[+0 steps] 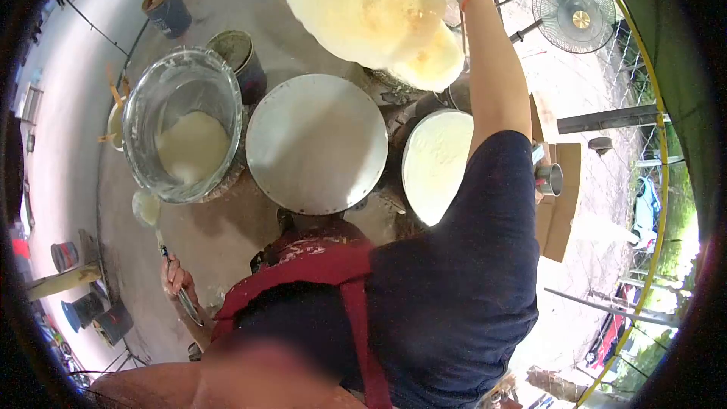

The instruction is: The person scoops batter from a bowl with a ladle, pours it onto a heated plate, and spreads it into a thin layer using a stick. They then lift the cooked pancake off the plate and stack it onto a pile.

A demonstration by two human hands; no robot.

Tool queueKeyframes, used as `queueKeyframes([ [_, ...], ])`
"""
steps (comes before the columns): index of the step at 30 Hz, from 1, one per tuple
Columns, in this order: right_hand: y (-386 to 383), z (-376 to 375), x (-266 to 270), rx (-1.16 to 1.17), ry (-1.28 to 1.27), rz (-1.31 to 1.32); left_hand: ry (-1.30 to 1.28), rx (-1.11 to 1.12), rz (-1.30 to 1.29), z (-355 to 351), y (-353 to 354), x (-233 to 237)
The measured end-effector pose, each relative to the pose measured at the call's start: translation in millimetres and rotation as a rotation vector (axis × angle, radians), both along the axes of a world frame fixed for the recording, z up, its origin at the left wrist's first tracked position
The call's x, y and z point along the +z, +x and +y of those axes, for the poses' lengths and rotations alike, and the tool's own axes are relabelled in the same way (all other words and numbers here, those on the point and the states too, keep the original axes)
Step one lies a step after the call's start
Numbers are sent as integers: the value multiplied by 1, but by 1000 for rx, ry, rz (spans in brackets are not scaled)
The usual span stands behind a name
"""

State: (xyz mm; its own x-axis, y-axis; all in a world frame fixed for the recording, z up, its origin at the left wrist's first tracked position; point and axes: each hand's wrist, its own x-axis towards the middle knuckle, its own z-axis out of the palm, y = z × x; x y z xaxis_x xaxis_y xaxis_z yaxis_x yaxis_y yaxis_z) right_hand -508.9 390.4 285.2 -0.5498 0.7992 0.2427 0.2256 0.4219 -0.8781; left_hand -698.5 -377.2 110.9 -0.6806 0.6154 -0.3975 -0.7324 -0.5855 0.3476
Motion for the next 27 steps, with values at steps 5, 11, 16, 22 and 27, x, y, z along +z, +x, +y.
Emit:
queueKeyframes([
  [5, 108, 47, -99, -345, 470, -406, -137, 68, -8, 48, 34, 23],
  [11, 182, 70, -294, -680, -504, 411, -199, 54, -18, 94, 59, 49],
  [16, 174, 60, -345, -922, -553, 702, -204, 30, 16, 98, 64, 42],
  [22, 208, 104, -361, -872, -274, -10, -233, -58, 29, 93, 54, 42],
  [27, 213, 86, -341, -725, 22, -603, -659, 50, 299, 24, 23, -31],
])
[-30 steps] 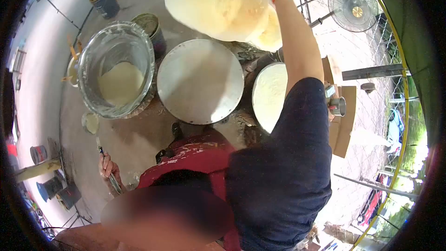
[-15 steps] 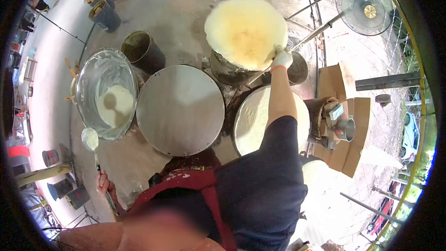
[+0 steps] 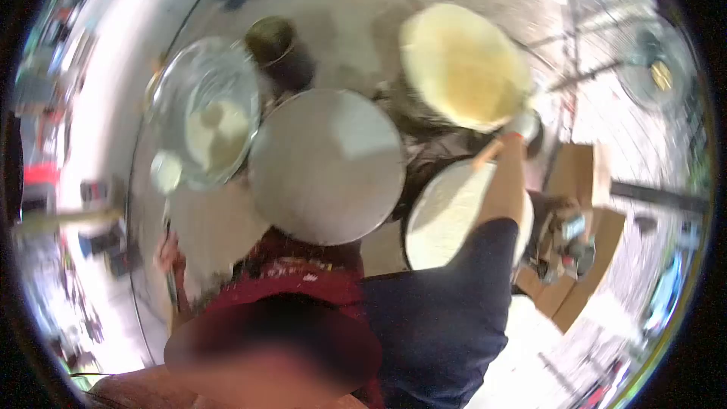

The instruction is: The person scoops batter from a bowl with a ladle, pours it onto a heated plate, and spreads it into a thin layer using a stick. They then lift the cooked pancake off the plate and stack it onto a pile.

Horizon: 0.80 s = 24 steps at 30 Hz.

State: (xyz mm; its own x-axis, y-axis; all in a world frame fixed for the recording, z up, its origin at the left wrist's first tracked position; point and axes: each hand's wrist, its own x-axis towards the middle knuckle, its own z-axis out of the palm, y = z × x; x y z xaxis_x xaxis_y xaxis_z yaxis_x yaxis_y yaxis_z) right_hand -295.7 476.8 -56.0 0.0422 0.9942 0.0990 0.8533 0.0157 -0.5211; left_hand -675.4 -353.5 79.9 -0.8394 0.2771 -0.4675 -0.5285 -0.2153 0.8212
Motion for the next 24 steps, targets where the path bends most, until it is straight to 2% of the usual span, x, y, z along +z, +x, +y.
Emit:
queueKeyframes([
  [1, -2, -4, 7, -6, -92, 188, -75, -20, 26, 33, 0, 26],
  [2, -7, -9, 21, -54, -219, 553, -151, -40, 51, 66, 0, 53],
  [3, -16, -18, 39, -147, -323, 889, 207, -25, -231, 80, -19, 65],
  [4, -26, -33, 60, -253, -399, 1086, 99, -98, -212, 89, -32, 75],
  [6, -54, -78, 111, -415, -145, 180, 11, -230, -238, 91, -71, 65],
  [7, -74, -104, 130, -499, -98, 95, 17, -274, -274, 84, -91, 55],
  [9, -42, -100, 73, -186, 318, 595, -113, -429, -246, 71, -141, 28],
  [10, -80, -161, 95, -122, 262, 709, -178, -519, -236, 64, -171, 10],
  [11, -120, -225, 120, -66, 200, 821, -364, -639, -181, 56, -198, -11],
  [12, -157, -298, 137, 205, 99, 624, -543, -768, -109, 50, -229, -39],
  [13, -172, -351, 118, 158, -140, 476, -714, -896, -26, 45, -259, -72],
  [14, -187, -404, 98, 147, -379, 292, -854, -1135, 373, 35, -291, -115],
  [15, -196, -446, 50, 138, -530, 100, -953, -1333, 810, 30, -326, -165],
  [16, -254, -500, 74, 130, -776, 374, -1014, -1488, 1270, 32, -355, -198],
  [18, -371, -608, 122, -74, -1294, 817, -1079, -1781, 1010, 95, -365, -173],
  [19, -374, -639, 77, -162, -1454, 934, -830, -1732, 1211, 102, -380, -209],
  [20, -411, -648, 86, -290, -1513, 943, -573, -1660, 1393, 108, -392, -243],
  [22, -452, -665, 66, -360, -1452, 1016, -888, -1673, 1081, 164, -387, -221],
  [24, -477, -674, 52, -423, -1439, 1034, -924, -1797, 1119, 170, -389, -234],
])
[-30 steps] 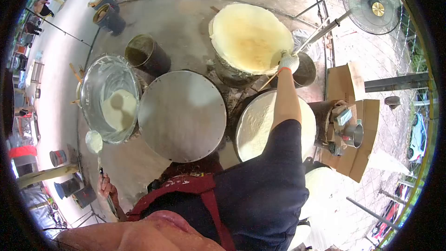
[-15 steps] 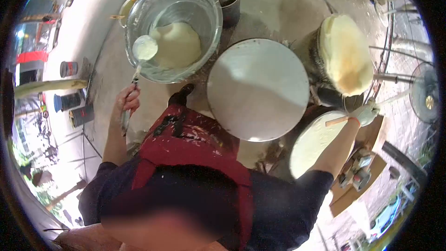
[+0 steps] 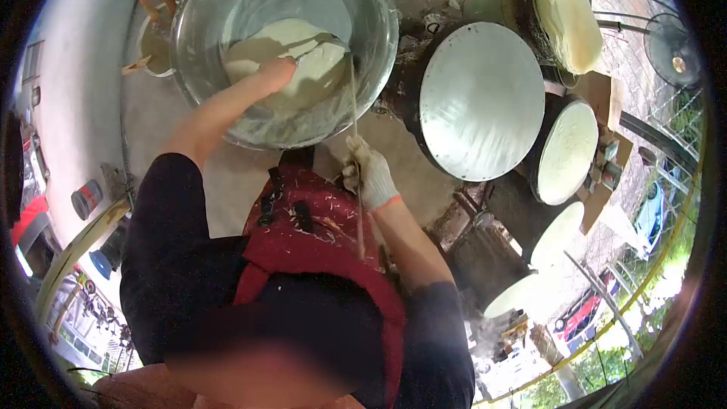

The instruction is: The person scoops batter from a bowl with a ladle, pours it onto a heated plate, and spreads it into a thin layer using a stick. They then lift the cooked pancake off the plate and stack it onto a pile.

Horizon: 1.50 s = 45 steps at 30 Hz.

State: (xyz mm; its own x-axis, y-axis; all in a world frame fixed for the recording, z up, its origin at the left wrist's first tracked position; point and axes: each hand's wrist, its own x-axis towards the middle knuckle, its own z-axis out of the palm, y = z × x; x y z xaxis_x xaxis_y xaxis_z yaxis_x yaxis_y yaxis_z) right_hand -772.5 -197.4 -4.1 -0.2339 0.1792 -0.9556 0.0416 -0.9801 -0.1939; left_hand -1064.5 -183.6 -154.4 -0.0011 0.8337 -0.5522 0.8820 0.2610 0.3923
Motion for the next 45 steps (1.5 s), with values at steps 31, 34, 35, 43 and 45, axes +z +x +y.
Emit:
queueKeyframes([
  [31, 145, -193, 188, 149, 1017, 429, 337, 477, -2118, -209, 50, 416],
  [34, 121, -175, 188, 23, 1228, 408, 410, 514, -2047, -188, 27, 433],
  [35, 119, -168, 180, -24, 1135, 449, 472, 646, -1962, -183, 21, 427],
  [43, 105, -131, 123, -133, 964, 193, 254, 1020, -1960, -106, -29, 311],
  [45, 121, -131, 94, -219, 948, 164, 397, 1008, -1651, -97, -18, 307],
])
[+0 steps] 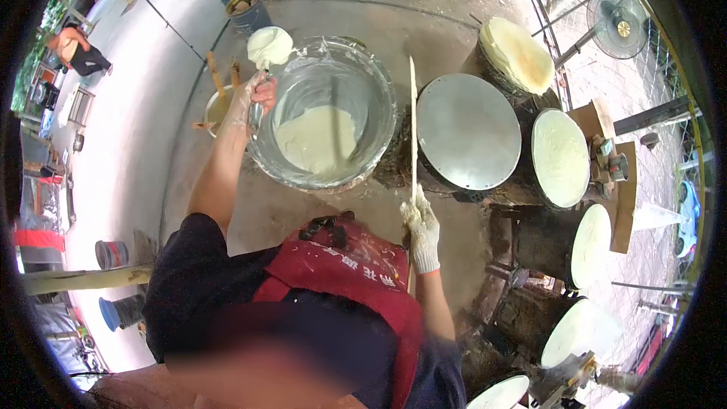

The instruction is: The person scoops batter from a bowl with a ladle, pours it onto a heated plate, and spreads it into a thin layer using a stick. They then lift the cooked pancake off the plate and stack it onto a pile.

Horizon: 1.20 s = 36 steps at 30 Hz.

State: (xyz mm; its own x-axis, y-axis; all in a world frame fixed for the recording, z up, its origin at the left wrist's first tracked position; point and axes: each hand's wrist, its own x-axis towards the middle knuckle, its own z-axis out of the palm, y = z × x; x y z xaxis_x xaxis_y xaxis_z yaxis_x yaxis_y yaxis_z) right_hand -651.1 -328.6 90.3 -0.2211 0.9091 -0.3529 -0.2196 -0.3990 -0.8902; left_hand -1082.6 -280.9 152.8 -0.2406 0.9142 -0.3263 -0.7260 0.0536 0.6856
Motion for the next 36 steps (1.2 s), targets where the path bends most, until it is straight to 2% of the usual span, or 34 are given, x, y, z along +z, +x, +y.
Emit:
queueKeyframes([
  [3, 39, 7, -24, -72, 5, -88, -109, 32, 576, 7, 49, 38],
  [6, 66, 26, -16, -215, 5, 12, -132, -162, 619, 33, 80, 36],
  [7, 82, 35, -25, -261, 21, 62, -127, -253, 495, 42, 95, 50],
  [8, 99, 42, -31, -285, 38, 35, -95, -307, 274, 55, 106, 43],
  [11, 161, 57, -48, -239, -8, -83, -73, -435, -338, 93, 146, 1],
  [12, 183, 61, -55, -207, -42, -122, -70, -447, -380, 102, 169, -10],
  [14, 223, 70, -67, -256, -54, -19, -79, -471, -465, 118, 218, -30],
  [15, 239, 74, -73, -280, -58, 32, -66, -518, -778, 128, 239, -41],
  [18, 281, 103, -85, -343, -45, 112, 127, -690, -846, 158, 311, -52],
  [19, 290, 116, -87, -373, -35, 158, 36, -761, -919, 169, 334, -46],
  [20, 298, 128, -91, -403, -28, 205, 26, -722, -725, 179, 358, -48],
  [21, 308, 145, -99, -469, -150, 539, 17, -680, -529, 188, 382, -50],
  [24, 288, 181, -80, -486, 49, 319, -71, -544, 51, 215, 449, -65],
  [26, 285, 195, -106, -183, 306, -502, -119, -476, 214, 231, 486, -97],
  [28, 270, 203, -87, 67, 211, -1345, -168, -447, 470, 238, 501, -125],
  [29, 271, 201, -115, 39, 194, -1356, -191, -448, 645, 240, 504, -137],
  [31, 273, 194, -114, 23, 121, -1339, -242, -416, 957, 236, 500, -137],
  [33, 276, 193, -131, 43, 146, -1313, -52, -254, 1355, 227, 476, -141],
  [34, 269, 195, -152, -138, 49, -783, 48, -159, 1545, 221, 462, -143],
  [35, 257, 199, -173, -301, -43, -246, 36, -131, 1507, 215, 451, -129],
  [36, 241, 204, -163, -324, -83, -72, 25, -103, 1470, 210, 438, -114],
])
